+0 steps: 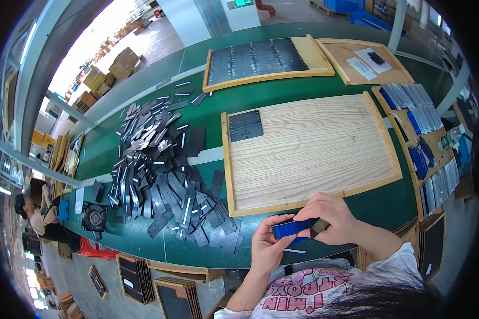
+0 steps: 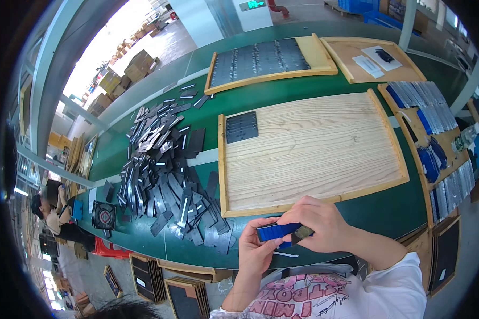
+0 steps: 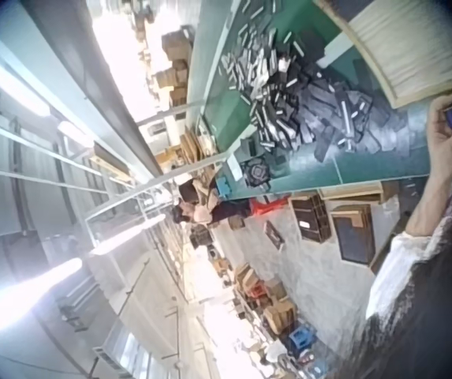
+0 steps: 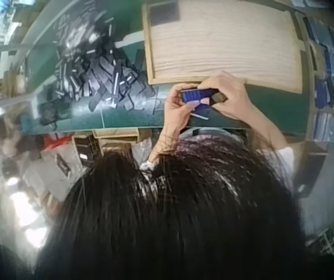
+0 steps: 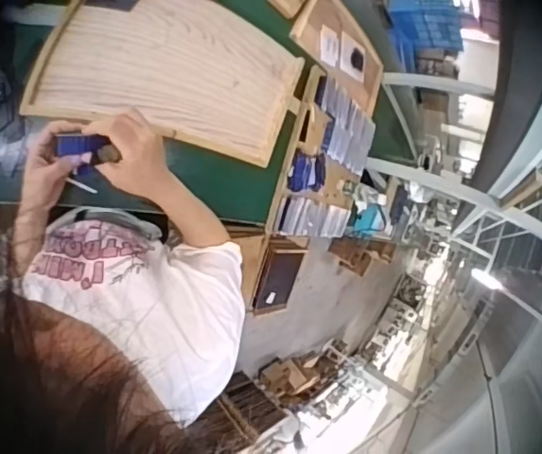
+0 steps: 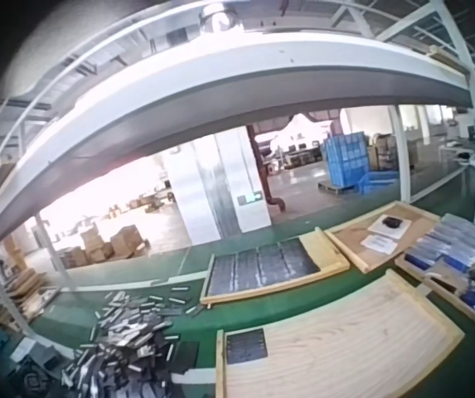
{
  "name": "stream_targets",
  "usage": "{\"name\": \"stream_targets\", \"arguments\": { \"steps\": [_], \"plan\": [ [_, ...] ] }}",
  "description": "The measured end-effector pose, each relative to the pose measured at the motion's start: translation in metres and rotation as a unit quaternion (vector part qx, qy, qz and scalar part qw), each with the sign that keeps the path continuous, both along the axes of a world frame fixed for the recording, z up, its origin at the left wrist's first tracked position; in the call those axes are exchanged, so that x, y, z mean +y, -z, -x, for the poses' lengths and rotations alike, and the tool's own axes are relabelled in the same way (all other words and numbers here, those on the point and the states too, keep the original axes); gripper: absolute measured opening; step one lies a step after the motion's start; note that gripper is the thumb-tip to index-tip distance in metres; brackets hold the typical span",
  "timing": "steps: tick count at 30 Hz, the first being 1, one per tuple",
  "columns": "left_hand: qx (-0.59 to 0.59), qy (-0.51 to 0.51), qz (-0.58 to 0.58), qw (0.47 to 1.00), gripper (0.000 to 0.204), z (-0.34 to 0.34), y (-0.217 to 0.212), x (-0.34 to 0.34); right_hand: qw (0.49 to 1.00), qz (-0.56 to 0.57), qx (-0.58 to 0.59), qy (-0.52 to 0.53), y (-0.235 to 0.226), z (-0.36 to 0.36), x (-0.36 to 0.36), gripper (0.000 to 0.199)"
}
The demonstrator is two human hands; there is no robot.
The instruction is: Assembling small metal plates and blue plastic components into a wooden tray at a factory workbench.
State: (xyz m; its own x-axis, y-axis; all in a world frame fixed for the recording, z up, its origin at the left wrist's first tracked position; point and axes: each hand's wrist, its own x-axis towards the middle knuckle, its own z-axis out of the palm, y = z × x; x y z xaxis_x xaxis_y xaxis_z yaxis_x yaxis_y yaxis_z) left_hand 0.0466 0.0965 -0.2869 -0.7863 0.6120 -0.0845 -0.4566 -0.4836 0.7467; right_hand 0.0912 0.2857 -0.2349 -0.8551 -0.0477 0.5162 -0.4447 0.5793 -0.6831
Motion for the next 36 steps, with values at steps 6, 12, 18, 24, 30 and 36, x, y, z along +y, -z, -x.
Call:
{"name": "stream_targets", "arguments": {
  "steps": [6,12,18,24,30,36],
  "plan": [
    [-0.027,0.004,-0.010,1.000,0.044,-0.003,0.001,-0.001,1.000,0.006,0.002,-0.014,0.002,0.000,0.001,0.040],
    [-0.040,-0.008,0.011,0.999,0.045,-0.003,-0.004,0.002,1.000,0.013,0.008,-0.015,0.002,-0.001,0.000,0.039],
    [-0.039,-0.011,0.003,0.999,0.045,-0.003,-0.003,0.002,1.000,0.014,0.003,-0.012,0.002,-0.001,0.000,0.039],
    [-0.042,-0.015,-0.005,0.999,0.045,-0.003,-0.005,0.001,1.000,-0.009,0.006,-0.001,0.005,-0.002,0.001,0.041],
    [-0.027,0.013,-0.054,0.998,0.041,-0.002,-0.005,0.001,0.999,-0.050,0.012,0.011,0.006,-0.004,0.002,0.043],
    [-0.090,-0.008,-0.015,0.996,0.042,-0.001,-0.008,-0.001,0.998,-0.059,0.009,0.009,0.000,-0.002,0.003,0.043]
  ]
}}
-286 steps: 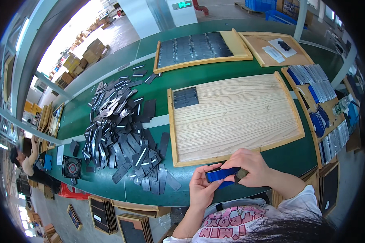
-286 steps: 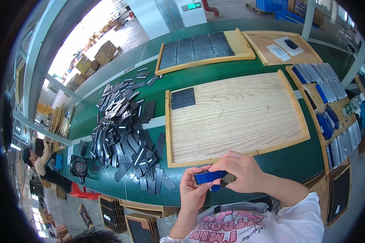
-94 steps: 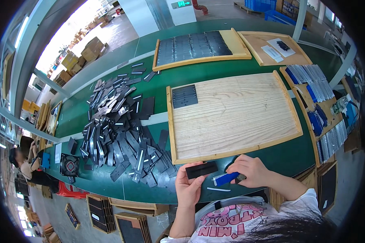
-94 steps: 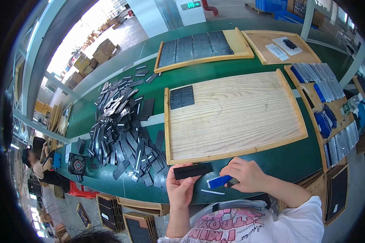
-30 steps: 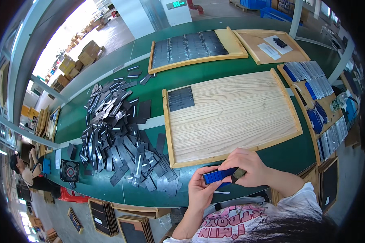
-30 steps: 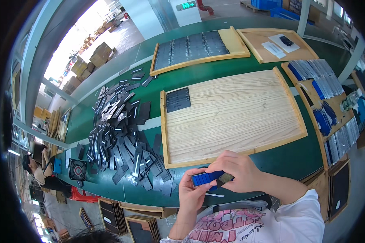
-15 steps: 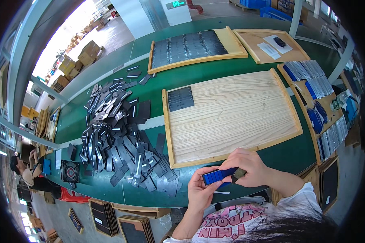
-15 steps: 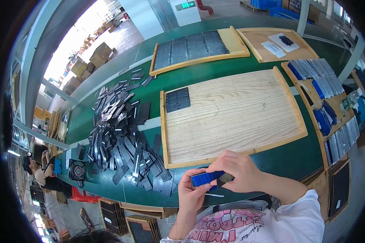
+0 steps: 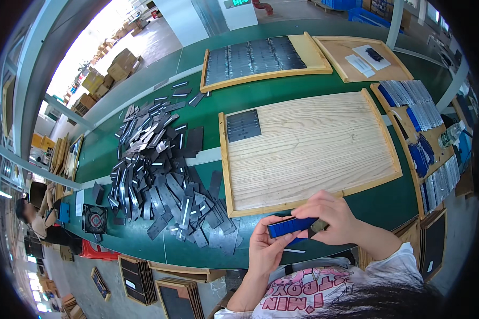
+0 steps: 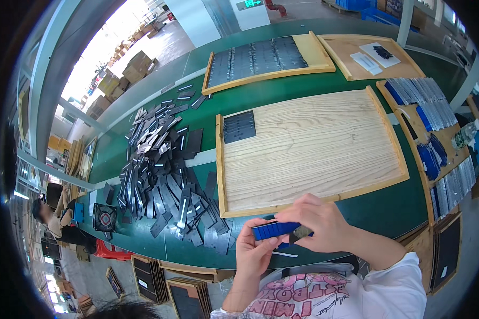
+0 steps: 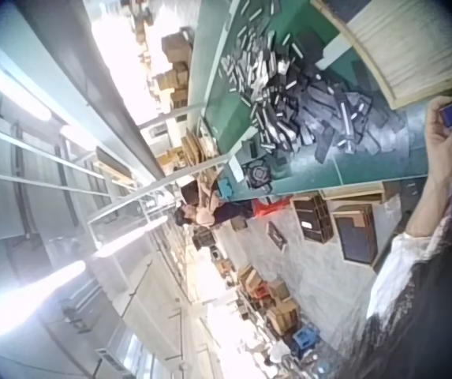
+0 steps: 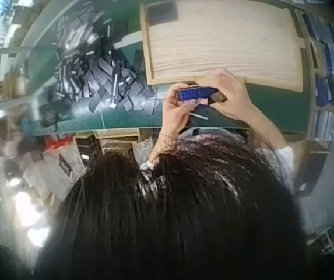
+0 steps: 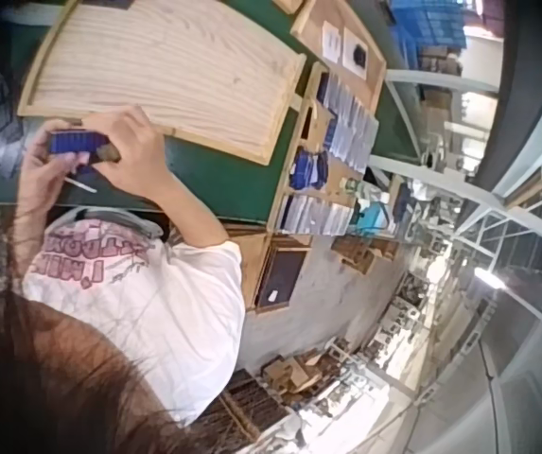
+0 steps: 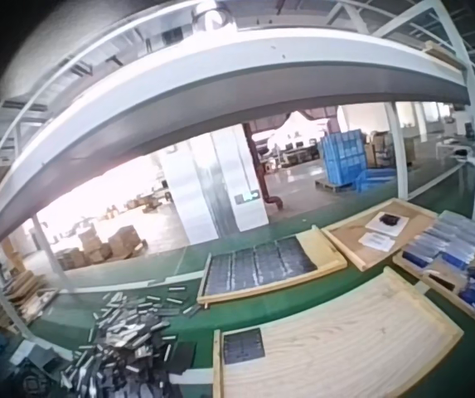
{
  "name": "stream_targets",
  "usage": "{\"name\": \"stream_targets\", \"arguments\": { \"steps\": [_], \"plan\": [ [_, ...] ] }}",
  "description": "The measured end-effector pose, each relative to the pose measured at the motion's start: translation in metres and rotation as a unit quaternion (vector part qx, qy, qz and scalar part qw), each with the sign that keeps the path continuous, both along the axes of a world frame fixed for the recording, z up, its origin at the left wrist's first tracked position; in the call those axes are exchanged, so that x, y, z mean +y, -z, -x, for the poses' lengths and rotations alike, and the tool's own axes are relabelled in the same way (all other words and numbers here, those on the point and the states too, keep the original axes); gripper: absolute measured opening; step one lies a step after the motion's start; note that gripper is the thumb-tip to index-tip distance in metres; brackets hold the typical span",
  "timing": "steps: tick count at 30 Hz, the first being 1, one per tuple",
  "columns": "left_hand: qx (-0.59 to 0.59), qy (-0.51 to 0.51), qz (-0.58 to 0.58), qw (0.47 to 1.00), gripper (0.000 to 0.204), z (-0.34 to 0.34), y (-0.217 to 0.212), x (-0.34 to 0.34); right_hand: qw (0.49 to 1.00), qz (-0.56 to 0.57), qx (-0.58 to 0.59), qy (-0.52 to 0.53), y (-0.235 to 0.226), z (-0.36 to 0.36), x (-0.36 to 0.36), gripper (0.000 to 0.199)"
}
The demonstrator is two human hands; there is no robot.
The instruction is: Assembling small metal plates and blue plastic components into a wooden tray at a factory workbench.
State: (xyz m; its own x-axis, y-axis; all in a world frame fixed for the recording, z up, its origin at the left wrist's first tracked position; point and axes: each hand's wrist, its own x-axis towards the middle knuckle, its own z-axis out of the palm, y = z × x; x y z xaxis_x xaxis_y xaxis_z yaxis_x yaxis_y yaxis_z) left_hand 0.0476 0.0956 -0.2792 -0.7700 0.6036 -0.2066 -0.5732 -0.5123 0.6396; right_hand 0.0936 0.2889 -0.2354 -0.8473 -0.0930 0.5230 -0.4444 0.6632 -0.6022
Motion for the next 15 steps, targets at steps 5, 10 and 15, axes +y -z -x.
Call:
{"name": "stream_targets", "arguments": {
  "steps": [5,10,15],
  "plan": [
    [0.005,-0.022,-0.009,1.000,0.044,0.004,-0.007,0.000,0.953,0.251,-0.162,0.044,0.002,-0.006,0.006,0.047],
    [0.039,-0.059,0.046,0.996,0.044,0.004,-0.008,0.005,0.864,0.424,-0.272,-0.002,0.017,-0.006,0.001,0.048],
    [0.093,-0.083,0.103,0.987,0.045,0.004,-0.004,0.006,0.881,0.386,-0.272,0.014,0.025,-0.005,-0.004,0.048]
  ]
}}
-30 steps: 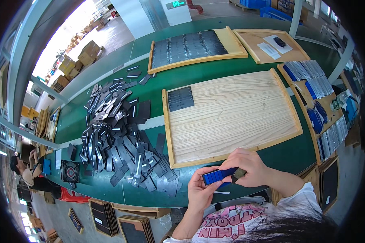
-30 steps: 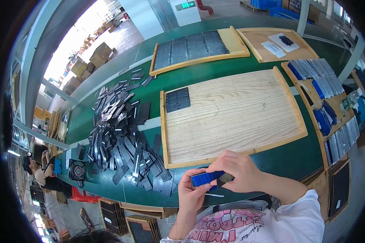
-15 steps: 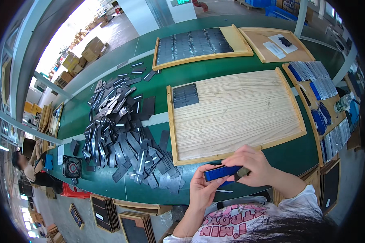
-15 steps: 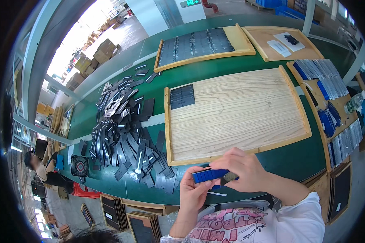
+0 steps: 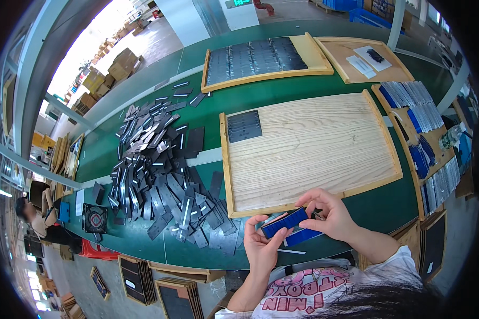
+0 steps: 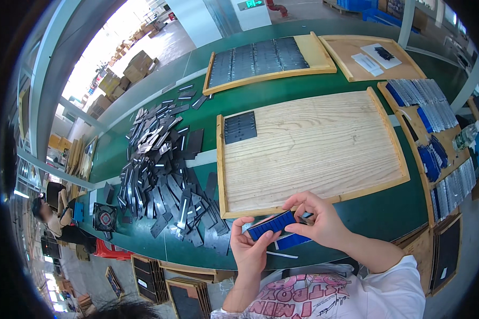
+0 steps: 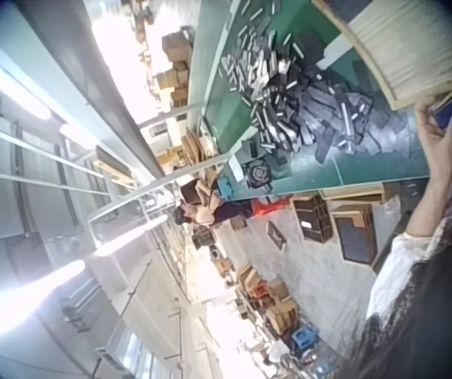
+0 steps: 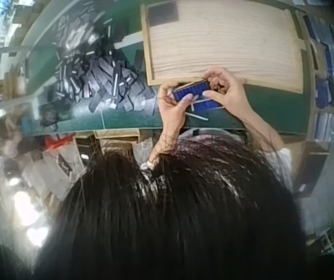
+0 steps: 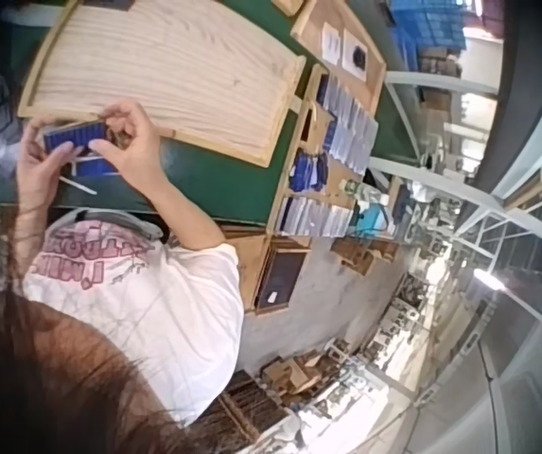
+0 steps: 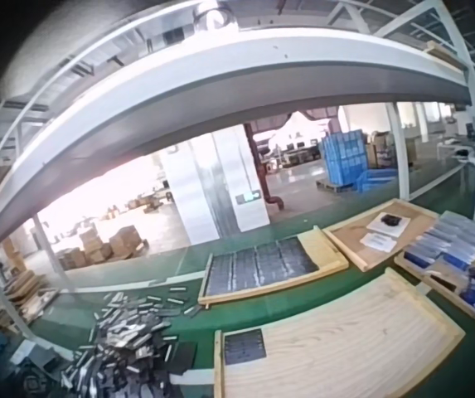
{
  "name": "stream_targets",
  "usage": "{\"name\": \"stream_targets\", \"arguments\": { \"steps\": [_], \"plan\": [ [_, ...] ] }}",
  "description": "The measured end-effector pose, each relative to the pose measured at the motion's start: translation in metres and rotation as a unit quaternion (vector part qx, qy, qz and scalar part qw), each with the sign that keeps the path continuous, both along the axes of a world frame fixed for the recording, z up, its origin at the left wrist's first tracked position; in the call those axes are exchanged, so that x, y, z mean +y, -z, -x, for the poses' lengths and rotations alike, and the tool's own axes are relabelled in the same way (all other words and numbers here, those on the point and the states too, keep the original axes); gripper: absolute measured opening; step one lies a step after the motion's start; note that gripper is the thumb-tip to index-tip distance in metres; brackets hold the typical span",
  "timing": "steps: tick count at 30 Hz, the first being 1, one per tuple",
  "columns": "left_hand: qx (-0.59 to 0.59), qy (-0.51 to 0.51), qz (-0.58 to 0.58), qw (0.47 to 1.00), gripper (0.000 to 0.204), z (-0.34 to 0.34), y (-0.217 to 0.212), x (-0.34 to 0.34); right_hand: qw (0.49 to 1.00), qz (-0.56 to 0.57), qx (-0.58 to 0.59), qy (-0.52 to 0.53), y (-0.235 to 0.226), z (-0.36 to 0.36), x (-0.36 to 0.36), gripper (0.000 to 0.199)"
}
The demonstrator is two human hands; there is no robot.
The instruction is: Assembling small metal plates and blue plastic components into a wooden tray at a factory workbench.
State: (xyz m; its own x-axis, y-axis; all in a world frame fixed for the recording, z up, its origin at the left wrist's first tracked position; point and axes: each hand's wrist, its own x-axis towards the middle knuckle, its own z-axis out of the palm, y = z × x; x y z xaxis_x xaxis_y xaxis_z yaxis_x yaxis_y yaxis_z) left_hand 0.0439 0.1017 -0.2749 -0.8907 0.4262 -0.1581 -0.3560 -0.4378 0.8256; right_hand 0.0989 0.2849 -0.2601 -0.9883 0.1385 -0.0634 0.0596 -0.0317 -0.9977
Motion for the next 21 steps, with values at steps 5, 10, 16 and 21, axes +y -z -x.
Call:
{"name": "stream_targets", "arguments": {
  "steps": [5,10,16,21],
  "plan": [
    [0.004,0.000,0.015,1.000,0.045,-0.001,0.003,0.002,1.000,-0.023,-0.004,0.006,-0.002,0.001,-0.005,0.050],
    [0.007,-0.003,0.023,1.000,0.046,-0.002,0.002,0.005,0.999,-0.036,0.020,0.019,0.001,0.002,-0.007,0.053],
    [0.012,0.002,0.049,0.999,0.047,-0.002,0.003,0.007,0.999,-0.034,0.019,0.036,-0.004,0.002,-0.011,0.057],
    [0.030,0.000,0.051,0.998,0.043,-0.004,0.005,0.008,0.997,-0.043,0.034,0.044,0.000,0.001,-0.012,0.059]
  ]
}}
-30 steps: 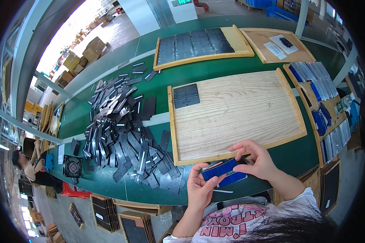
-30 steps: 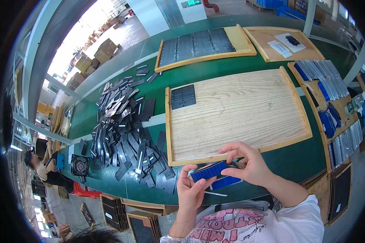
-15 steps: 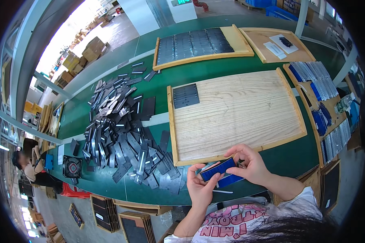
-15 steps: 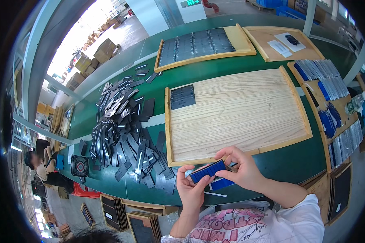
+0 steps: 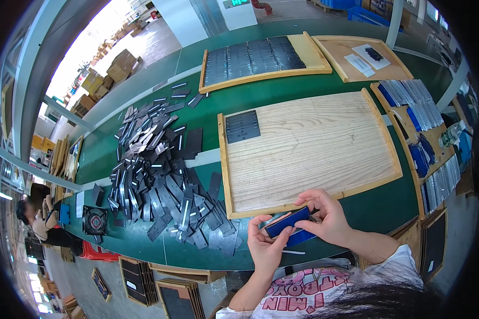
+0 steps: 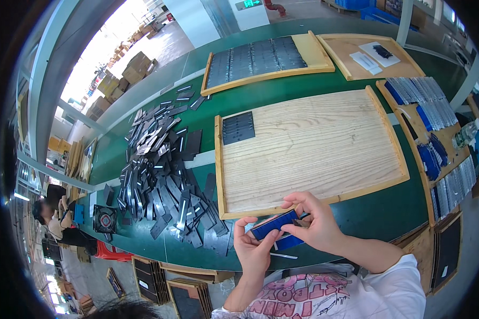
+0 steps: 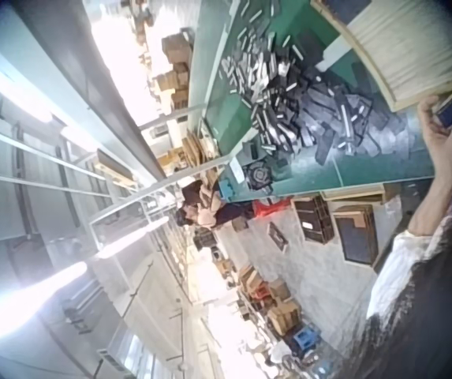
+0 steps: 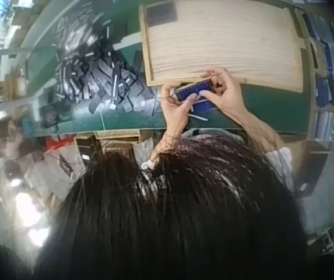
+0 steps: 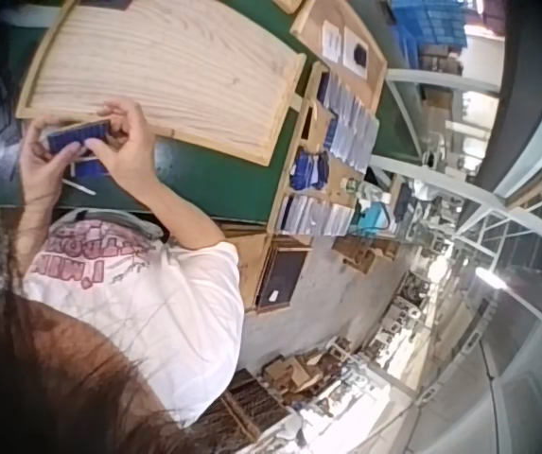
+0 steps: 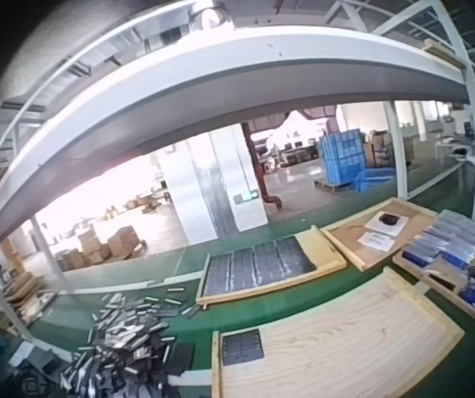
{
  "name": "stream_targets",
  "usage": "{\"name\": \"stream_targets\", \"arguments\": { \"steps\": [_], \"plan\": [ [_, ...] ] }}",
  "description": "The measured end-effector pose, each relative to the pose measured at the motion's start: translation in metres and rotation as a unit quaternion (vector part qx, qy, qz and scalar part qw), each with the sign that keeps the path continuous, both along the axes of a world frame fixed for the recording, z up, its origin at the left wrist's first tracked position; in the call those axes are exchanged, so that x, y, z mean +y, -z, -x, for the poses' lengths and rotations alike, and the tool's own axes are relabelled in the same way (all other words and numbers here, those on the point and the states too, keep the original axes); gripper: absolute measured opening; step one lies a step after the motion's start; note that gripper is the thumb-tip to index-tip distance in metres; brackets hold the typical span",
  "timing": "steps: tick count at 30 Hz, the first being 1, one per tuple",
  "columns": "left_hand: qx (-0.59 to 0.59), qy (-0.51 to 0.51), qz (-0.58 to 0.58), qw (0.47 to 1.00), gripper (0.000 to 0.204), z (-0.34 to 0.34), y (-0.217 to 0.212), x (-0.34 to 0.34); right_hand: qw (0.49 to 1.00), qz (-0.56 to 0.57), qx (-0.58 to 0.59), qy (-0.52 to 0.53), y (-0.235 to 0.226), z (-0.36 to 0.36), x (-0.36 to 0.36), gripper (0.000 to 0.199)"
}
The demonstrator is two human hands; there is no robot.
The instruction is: Assembling small metal plates and blue plastic components into a wooden tray at a factory workbench.
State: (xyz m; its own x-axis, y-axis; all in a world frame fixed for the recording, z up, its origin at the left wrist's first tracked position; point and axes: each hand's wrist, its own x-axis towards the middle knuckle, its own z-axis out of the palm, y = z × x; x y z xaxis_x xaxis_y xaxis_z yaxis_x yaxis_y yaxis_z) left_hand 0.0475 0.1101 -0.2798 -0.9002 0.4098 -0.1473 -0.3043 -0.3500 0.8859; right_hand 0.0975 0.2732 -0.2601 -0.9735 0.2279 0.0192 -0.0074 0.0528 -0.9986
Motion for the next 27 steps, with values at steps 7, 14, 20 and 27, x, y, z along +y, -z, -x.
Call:
{"name": "stream_targets", "arguments": {
  "steps": [7,14,20,27],
  "plan": [
    [0.013,-0.007,-0.004,1.000,0.043,-0.001,0.001,0.002,1.000,-0.007,0.002,0.001,-0.001,0.001,-0.001,0.059],
    [-0.025,-0.009,-0.019,0.999,0.046,0.000,-0.001,0.001,0.997,0.077,-0.017,-0.007,-0.003,0.002,0.004,0.057],
    [-0.055,-0.018,-0.038,0.998,0.048,0.001,-0.001,0.002,0.994,0.108,0.014,0.010,0.010,0.002,0.008,0.054],
    [-0.037,0.021,-0.062,0.997,0.043,0.001,0.001,0.001,0.998,0.047,0.016,0.040,0.008,0.004,0.010,0.052]
  ]
}}
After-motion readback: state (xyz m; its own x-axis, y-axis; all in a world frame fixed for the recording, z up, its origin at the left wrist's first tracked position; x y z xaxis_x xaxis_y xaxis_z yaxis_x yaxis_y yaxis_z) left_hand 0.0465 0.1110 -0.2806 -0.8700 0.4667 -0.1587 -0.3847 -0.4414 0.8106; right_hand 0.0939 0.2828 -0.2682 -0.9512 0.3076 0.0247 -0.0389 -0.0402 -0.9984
